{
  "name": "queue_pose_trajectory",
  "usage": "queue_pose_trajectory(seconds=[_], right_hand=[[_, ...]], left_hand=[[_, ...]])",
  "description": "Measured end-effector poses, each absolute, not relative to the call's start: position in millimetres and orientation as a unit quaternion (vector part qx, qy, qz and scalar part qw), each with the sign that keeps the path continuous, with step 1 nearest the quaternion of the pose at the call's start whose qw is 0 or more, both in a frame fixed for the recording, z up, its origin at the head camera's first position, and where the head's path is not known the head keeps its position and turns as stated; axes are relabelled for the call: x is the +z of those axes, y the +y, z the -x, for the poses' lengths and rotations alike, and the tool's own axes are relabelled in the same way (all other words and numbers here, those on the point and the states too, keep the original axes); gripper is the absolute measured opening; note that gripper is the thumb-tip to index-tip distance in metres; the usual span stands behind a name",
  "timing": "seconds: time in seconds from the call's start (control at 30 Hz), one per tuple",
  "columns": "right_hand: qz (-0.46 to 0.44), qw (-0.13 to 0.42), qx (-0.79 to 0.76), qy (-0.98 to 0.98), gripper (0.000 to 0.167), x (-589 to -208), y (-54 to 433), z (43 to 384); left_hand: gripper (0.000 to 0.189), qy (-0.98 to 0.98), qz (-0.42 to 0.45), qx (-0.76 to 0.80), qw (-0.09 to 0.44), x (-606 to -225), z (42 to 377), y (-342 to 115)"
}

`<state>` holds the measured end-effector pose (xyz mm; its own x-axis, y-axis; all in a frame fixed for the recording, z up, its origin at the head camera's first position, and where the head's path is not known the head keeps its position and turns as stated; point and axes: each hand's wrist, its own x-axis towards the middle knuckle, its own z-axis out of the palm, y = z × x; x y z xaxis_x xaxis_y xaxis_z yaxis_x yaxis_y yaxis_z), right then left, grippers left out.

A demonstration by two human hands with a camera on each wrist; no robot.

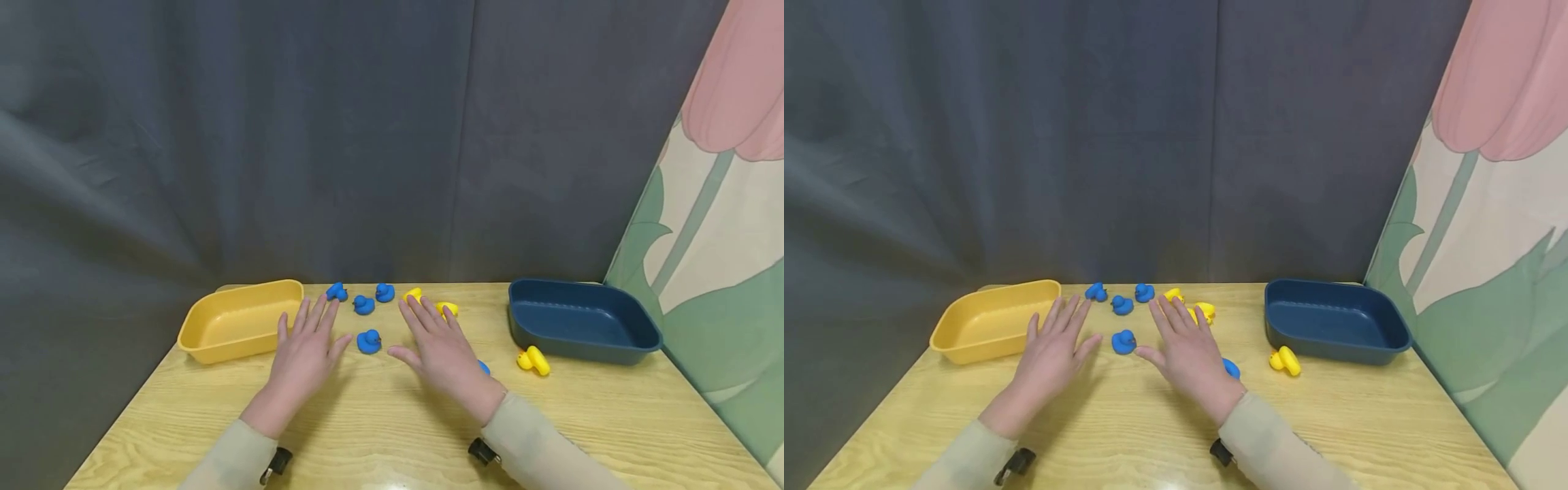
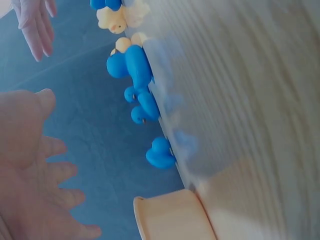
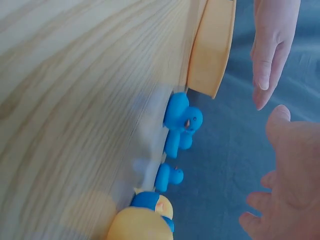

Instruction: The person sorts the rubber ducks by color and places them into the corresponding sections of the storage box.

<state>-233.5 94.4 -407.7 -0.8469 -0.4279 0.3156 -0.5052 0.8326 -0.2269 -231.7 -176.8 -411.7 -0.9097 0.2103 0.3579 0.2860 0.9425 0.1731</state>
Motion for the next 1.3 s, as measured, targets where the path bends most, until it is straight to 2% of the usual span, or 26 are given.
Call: queue_pose_trajectory(seconds=[1.07,1.3], right_hand=[[-0.265,0.053,0.247,-0.931,0.084,-425.5,47.3,248.3],[-0.261,0.017,0.295,-0.919,0.086,-429.2,46.3,253.1]], left_hand=[[0.075,-0.970,0.060,-0.173,0.159,-399.4,243.7,-235.3],[0.077,-0.966,0.035,-0.197,0.165,-400.0,250.4,-259.6]])
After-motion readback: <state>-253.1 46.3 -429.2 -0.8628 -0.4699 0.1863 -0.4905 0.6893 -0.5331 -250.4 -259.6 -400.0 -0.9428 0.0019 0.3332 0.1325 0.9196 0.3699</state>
